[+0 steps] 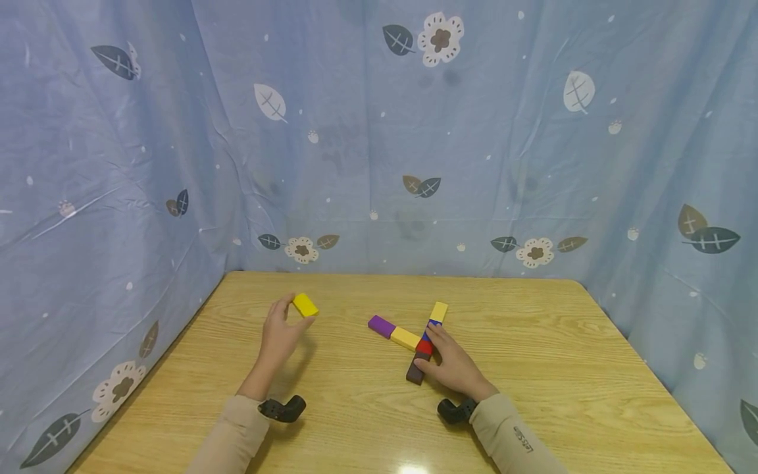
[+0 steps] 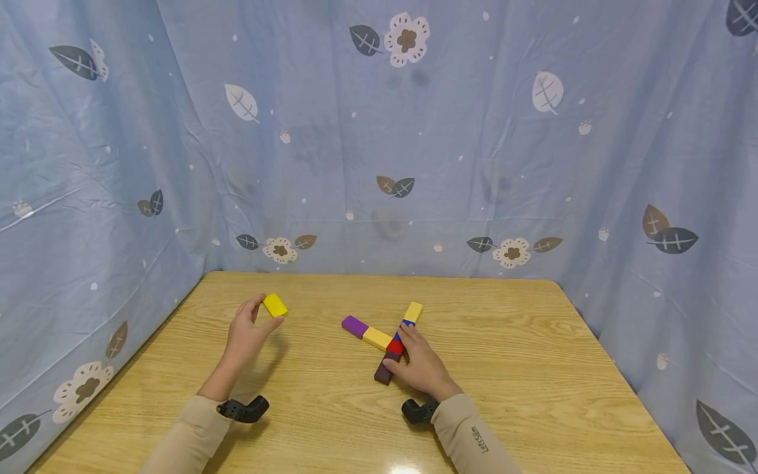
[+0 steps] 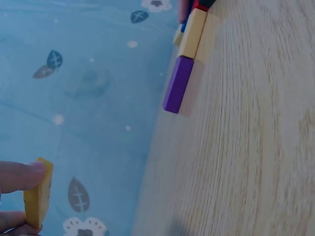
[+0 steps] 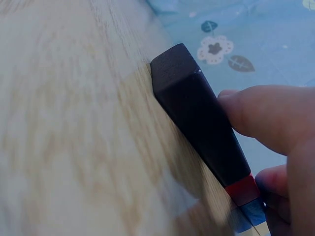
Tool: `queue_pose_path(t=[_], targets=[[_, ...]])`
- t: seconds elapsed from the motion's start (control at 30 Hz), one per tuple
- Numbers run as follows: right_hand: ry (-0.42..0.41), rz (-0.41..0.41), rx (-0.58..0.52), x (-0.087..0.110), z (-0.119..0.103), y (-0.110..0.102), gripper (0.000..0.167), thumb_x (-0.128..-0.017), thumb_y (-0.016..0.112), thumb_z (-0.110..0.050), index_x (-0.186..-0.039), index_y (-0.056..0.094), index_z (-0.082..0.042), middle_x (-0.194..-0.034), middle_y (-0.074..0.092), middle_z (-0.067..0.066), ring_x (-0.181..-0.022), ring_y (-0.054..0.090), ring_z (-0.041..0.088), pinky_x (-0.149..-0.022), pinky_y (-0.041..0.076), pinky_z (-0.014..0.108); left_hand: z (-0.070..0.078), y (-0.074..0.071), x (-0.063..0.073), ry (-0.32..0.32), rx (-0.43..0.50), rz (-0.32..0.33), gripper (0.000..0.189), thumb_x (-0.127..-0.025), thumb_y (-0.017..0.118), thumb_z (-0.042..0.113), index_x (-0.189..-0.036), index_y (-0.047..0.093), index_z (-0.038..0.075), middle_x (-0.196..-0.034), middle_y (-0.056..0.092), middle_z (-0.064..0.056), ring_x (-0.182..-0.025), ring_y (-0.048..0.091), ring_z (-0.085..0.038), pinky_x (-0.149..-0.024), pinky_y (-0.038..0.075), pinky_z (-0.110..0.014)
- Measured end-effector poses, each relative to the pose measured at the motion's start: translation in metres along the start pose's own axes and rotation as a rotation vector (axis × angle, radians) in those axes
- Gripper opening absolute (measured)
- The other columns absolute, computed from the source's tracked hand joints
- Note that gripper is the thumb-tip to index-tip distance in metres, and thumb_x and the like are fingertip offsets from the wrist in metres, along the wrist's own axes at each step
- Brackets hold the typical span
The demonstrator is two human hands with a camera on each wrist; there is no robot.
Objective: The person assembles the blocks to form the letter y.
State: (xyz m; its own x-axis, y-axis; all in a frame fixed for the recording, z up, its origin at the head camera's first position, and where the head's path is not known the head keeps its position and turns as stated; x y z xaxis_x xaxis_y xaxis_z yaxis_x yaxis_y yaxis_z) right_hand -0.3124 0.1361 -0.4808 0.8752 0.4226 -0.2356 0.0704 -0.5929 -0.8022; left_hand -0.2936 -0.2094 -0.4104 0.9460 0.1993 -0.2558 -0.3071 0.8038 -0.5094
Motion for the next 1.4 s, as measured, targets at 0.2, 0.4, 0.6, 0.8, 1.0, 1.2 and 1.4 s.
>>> queue_pose_path(t=[0.2,0.4,0.6,0.8,1.0,1.2,1.4], targets=[[0.007,-0.003,-0.004,0.0,0.0,0.001,0.076,-0.089,0.061,-0.045,-0.144,0.037,0.001,-0.153,0.029,0.016,-0.143,0.024,0.034,-0.112,0.029,0.052,0.003,0.003,0.002,-0.008,0.009,-0.015,0.072,-0.087,0.07,0.024,-0.145,0.032,0.002,-0.146,0.034,-0.017,-0.139,0.03,-0.039,-0.111,0.033,-0.047],[0.016,-0.004,-0.001,0.0,0.001,0.002,0.077,-0.089,0.06,-0.047,-0.144,0.036,0.0,-0.154,0.029,0.015,-0.143,0.024,0.033,-0.112,0.03,0.052,0.005,0.007,0.003,0.021,0.003,-0.021,0.07,-0.086,0.07,0.02,-0.144,0.033,0.001,-0.144,0.036,-0.018,-0.137,0.032,-0.038,-0.111,0.034,-0.047],[0.007,0.007,0.005,0.0,0.002,0.002,0.076,-0.089,0.061,-0.047,-0.144,0.037,0.0,-0.154,0.03,0.015,-0.143,0.024,0.033,-0.112,0.03,0.051,0.011,0.009,0.004,0.049,0.005,-0.005,0.071,-0.085,0.071,0.019,-0.143,0.035,0.001,-0.143,0.038,-0.019,-0.135,0.034,-0.04,-0.11,0.034,-0.049],[0.004,0.009,0.001,0.0,0.001,0.001,0.076,-0.088,0.061,-0.047,-0.143,0.037,0.001,-0.153,0.03,0.015,-0.142,0.025,0.034,-0.111,0.03,0.052,0.016,0.013,0.006,0.056,0.029,-0.03,0.071,-0.085,0.071,0.02,-0.144,0.034,0.002,-0.144,0.037,-0.018,-0.137,0.033,-0.039,-0.11,0.035,-0.047],[0.008,0.003,-0.005,0.001,0.001,0.002,0.076,-0.089,0.061,-0.045,-0.144,0.036,0.001,-0.154,0.029,0.016,-0.143,0.024,0.034,-0.112,0.03,0.052,0.021,0.015,0.01,0.051,0.039,-0.042,0.071,-0.085,0.071,0.02,-0.143,0.035,0.004,-0.144,0.037,-0.017,-0.137,0.033,-0.038,-0.11,0.035,-0.046],[0.009,0.004,-0.009,0.001,0.0,0.0,0.075,-0.089,0.062,-0.044,-0.144,0.037,0.001,-0.154,0.029,0.016,-0.143,0.024,0.034,-0.112,0.03,0.052,0.027,0.015,0.013,0.054,0.032,-0.05,0.071,-0.085,0.072,0.02,-0.144,0.035,0.005,-0.145,0.037,-0.016,-0.137,0.034,-0.037,-0.111,0.035,-0.045],[0.014,0.005,-0.007,0.001,0.0,0.0,0.075,-0.089,0.062,-0.044,-0.144,0.037,0.001,-0.154,0.029,0.015,-0.142,0.025,0.034,-0.111,0.031,0.052,0.028,0.019,0.014,0.065,0.047,-0.054,0.071,-0.084,0.072,0.019,-0.143,0.036,0.006,-0.146,0.036,-0.015,-0.137,0.034,-0.036,-0.111,0.035,-0.044]])
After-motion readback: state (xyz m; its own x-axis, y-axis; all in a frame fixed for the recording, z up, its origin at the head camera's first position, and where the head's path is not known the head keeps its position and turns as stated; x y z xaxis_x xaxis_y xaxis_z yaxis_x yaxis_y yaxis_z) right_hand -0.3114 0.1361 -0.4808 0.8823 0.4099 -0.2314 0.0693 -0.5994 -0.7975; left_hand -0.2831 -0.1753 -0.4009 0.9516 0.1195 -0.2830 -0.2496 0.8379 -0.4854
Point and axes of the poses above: each hand's wrist, its own x-axis away from the middle knuckle, its own y-axis out of the palm, z = x × y, the point moved 3 cm from there along -x, towards the middle knuckle
